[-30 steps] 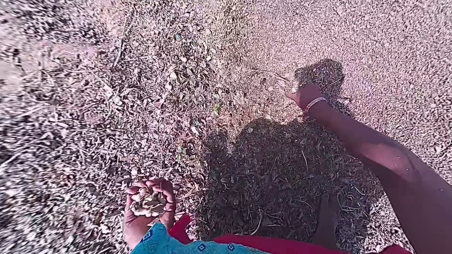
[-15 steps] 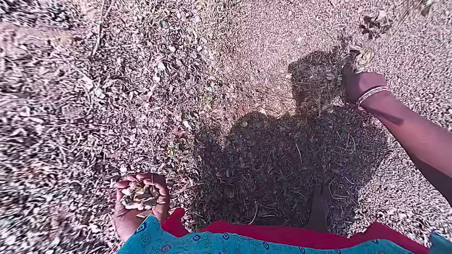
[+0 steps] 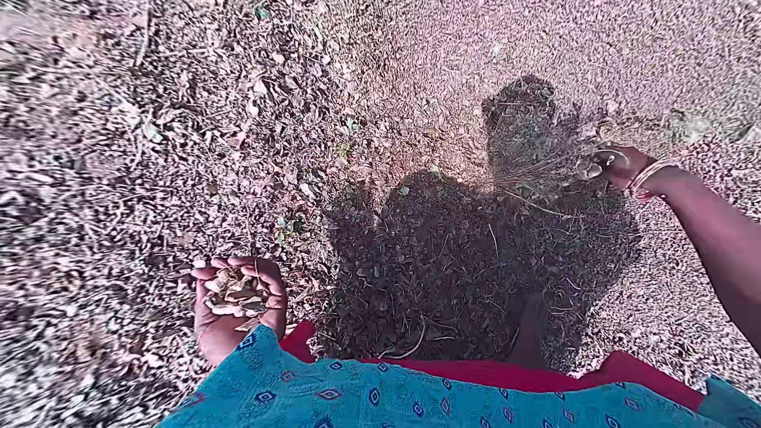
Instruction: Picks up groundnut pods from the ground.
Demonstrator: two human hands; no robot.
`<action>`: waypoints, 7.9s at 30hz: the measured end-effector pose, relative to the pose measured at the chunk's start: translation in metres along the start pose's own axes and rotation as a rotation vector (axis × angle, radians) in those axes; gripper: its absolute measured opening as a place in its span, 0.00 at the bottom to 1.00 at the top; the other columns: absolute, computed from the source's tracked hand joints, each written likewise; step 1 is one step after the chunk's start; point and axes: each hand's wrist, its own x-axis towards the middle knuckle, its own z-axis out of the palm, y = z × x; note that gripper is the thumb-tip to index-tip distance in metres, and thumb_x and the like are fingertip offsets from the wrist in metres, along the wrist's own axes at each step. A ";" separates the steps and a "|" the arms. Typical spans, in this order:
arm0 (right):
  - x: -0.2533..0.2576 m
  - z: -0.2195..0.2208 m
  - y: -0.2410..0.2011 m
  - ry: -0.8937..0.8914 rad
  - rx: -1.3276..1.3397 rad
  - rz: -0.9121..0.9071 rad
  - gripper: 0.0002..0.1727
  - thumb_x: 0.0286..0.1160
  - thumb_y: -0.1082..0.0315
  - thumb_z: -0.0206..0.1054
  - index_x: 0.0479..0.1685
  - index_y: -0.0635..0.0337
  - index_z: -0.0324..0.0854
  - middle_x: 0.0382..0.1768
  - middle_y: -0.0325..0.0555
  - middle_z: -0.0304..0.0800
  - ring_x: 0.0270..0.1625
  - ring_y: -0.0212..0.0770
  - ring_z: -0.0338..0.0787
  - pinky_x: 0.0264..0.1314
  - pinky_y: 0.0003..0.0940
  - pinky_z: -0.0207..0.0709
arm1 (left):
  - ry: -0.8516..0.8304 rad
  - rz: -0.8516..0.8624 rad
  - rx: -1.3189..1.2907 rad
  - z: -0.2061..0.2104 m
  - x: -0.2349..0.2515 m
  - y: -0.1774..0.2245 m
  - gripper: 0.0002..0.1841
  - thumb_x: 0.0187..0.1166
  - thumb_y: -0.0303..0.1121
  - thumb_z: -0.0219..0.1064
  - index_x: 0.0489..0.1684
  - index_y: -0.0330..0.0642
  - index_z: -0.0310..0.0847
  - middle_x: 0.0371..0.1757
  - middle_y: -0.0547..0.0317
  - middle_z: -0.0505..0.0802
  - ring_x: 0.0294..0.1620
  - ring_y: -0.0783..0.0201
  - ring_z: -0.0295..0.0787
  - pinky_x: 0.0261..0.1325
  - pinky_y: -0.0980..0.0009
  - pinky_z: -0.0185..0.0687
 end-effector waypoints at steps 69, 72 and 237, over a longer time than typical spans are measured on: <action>0.119 0.145 -0.049 0.096 0.316 -0.185 0.14 0.77 0.65 0.72 0.53 0.65 0.92 0.58 0.68 0.91 0.67 0.68 0.86 0.73 0.70 0.72 | 0.158 0.009 0.026 0.007 0.005 -0.025 0.23 0.89 0.45 0.46 0.38 0.40 0.84 0.45 0.51 0.93 0.50 0.58 0.95 0.50 0.70 0.93; 0.116 0.155 -0.049 0.120 0.372 -0.168 0.14 0.75 0.67 0.73 0.54 0.65 0.91 0.56 0.67 0.91 0.63 0.66 0.88 0.70 0.68 0.74 | 0.033 -0.051 -0.020 -0.010 0.007 -0.010 0.21 0.88 0.43 0.51 0.46 0.34 0.85 0.52 0.46 0.94 0.58 0.54 0.94 0.56 0.66 0.92; 0.056 0.117 -0.016 0.176 0.279 -0.064 0.20 0.87 0.63 0.63 0.72 0.62 0.80 0.60 0.76 0.86 0.63 0.76 0.85 0.66 0.78 0.70 | 0.128 0.029 -0.009 -0.022 0.017 0.008 0.26 0.92 0.51 0.38 0.55 0.41 0.78 0.54 0.49 0.90 0.60 0.54 0.90 0.61 0.58 0.90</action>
